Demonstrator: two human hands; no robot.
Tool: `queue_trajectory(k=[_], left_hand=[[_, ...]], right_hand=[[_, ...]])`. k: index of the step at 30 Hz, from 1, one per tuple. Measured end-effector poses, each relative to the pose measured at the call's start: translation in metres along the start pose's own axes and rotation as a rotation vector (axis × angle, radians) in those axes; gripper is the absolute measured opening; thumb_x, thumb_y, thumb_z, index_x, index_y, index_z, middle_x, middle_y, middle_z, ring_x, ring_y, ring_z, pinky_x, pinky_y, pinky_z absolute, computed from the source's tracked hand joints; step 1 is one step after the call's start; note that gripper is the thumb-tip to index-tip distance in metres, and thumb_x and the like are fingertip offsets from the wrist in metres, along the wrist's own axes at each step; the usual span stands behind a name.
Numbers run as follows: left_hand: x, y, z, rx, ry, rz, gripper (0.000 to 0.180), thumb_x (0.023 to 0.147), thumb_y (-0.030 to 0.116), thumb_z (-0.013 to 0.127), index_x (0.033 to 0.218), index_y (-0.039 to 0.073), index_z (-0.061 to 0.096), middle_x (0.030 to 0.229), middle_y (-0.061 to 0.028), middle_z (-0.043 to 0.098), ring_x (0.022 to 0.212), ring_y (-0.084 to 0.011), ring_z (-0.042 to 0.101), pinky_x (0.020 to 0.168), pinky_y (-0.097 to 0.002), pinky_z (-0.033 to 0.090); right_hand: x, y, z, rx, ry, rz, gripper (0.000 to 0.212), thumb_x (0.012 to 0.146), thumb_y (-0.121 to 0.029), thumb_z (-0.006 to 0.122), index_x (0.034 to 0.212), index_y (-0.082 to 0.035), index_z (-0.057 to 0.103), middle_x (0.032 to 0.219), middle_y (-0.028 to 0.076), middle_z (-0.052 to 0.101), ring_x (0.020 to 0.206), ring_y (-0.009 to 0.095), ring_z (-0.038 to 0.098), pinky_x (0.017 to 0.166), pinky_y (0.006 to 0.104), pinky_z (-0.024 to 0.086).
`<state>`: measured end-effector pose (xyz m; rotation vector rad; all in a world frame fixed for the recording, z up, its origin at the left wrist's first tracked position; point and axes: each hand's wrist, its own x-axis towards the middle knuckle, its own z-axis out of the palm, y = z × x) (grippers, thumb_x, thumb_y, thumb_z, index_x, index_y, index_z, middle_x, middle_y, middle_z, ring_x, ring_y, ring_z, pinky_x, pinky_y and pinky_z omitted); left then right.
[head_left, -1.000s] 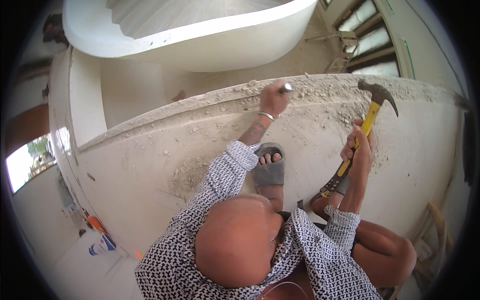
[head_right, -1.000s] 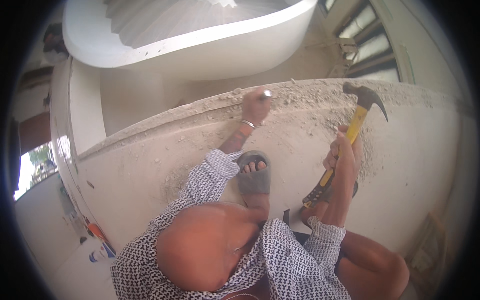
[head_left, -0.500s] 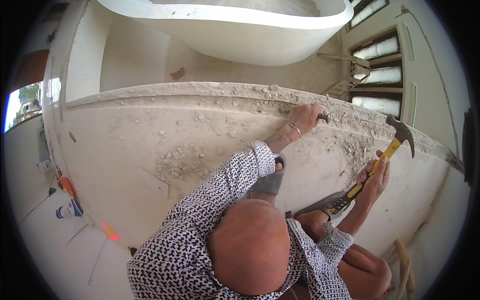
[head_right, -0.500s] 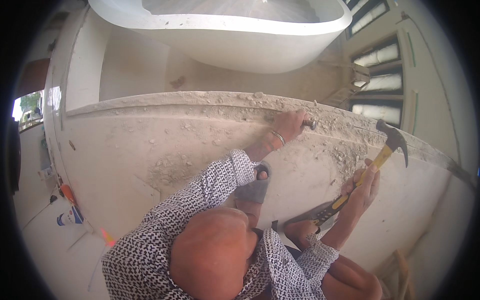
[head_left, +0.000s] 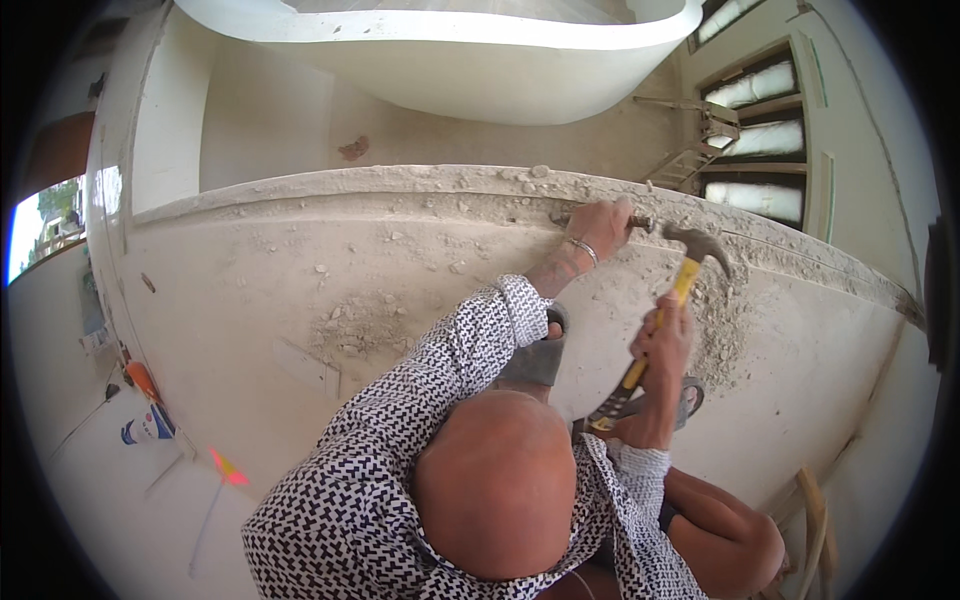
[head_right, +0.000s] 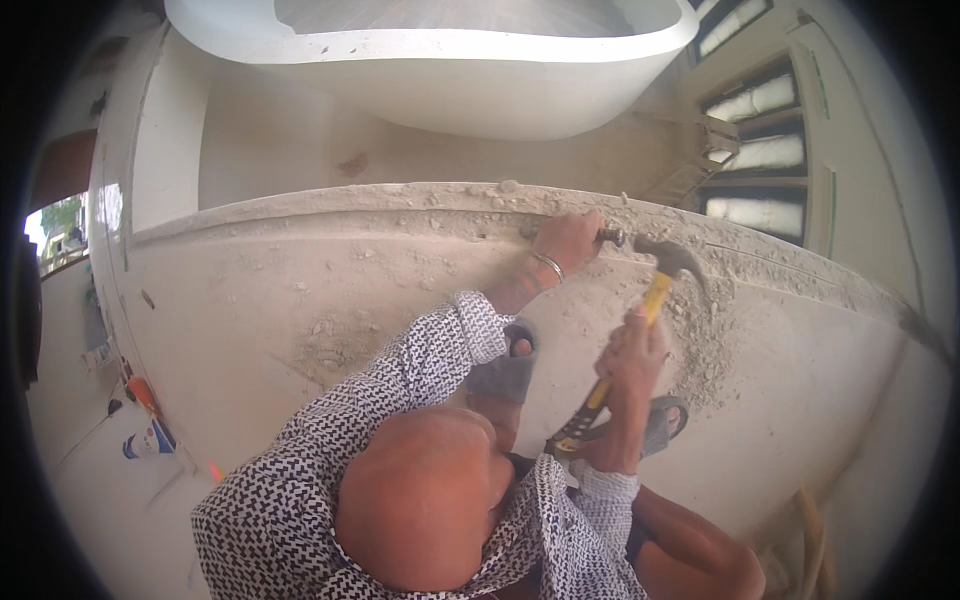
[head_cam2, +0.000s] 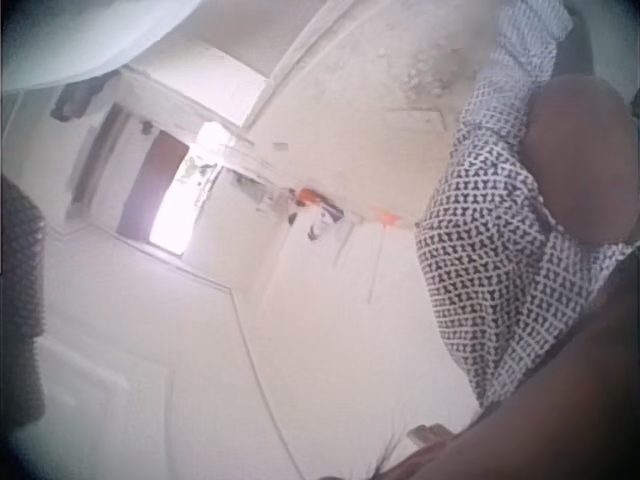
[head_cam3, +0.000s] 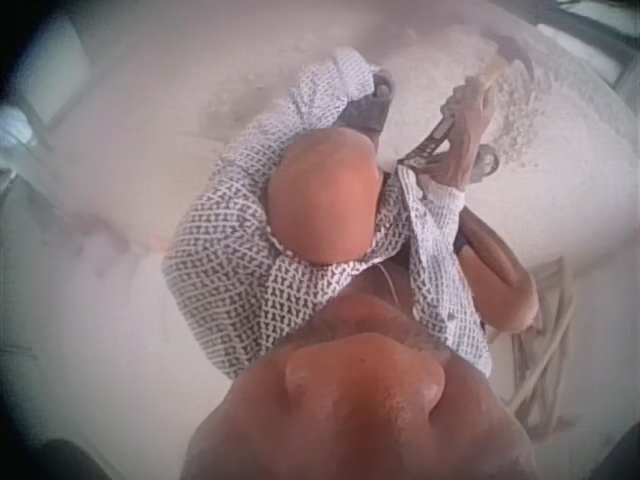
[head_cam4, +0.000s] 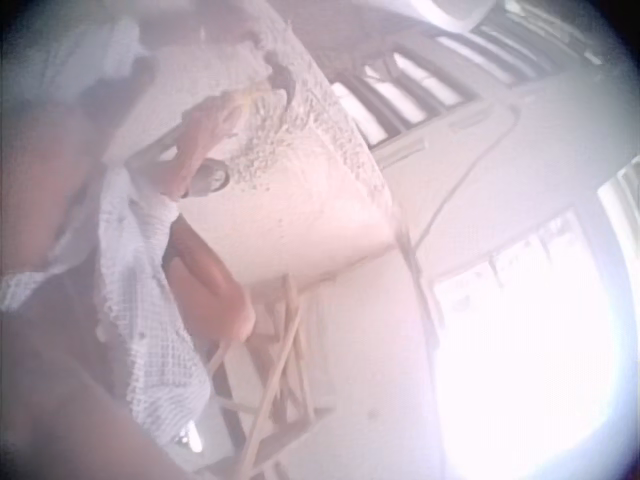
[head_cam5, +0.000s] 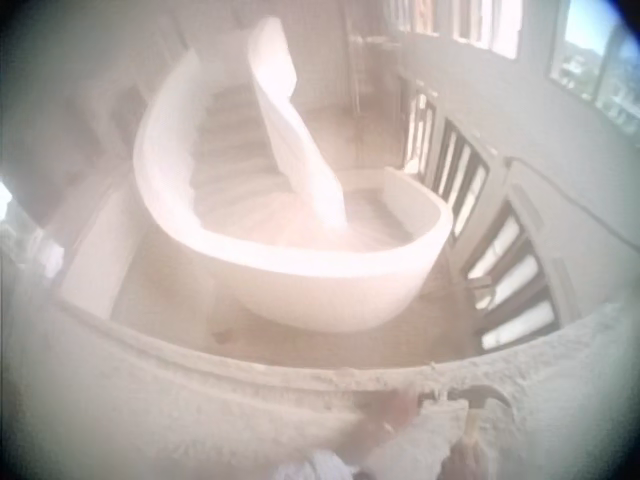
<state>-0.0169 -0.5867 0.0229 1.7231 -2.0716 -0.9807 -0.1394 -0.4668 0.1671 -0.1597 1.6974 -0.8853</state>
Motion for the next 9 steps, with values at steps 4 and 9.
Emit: queue_trajectory(k=[4,9], left_hand=[[-0.005,-0.008,-0.001,-0.010,0.015,-0.007,0.016,0.087,0.023,0.070,0.092,0.010,0.063,0.077,-0.0148,0.071,0.076,-0.0345,0.072,0.067,-0.0469,0.057],[-0.008,-0.012,0.007,-0.015,0.004,-0.032,0.018,0.087,0.026,0.071,0.093,0.011,0.064,0.080,-0.0135,0.073,0.078,-0.0323,0.073,0.070,-0.0452,0.057]], right_hand=[[-0.013,-0.063,-0.014,0.213,0.166,-0.476,0.012,0.105,-0.019,0.052,0.101,-0.008,0.052,0.067,-0.002,0.047,0.048,0.007,0.044,0.040,0.0234,0.036],[0.023,0.016,-0.011,0.156,0.050,-0.767,0.034,0.085,-0.002,0.054,0.119,-0.001,0.050,0.076,0.004,0.054,0.057,0.017,0.052,0.051,0.0266,0.050]])
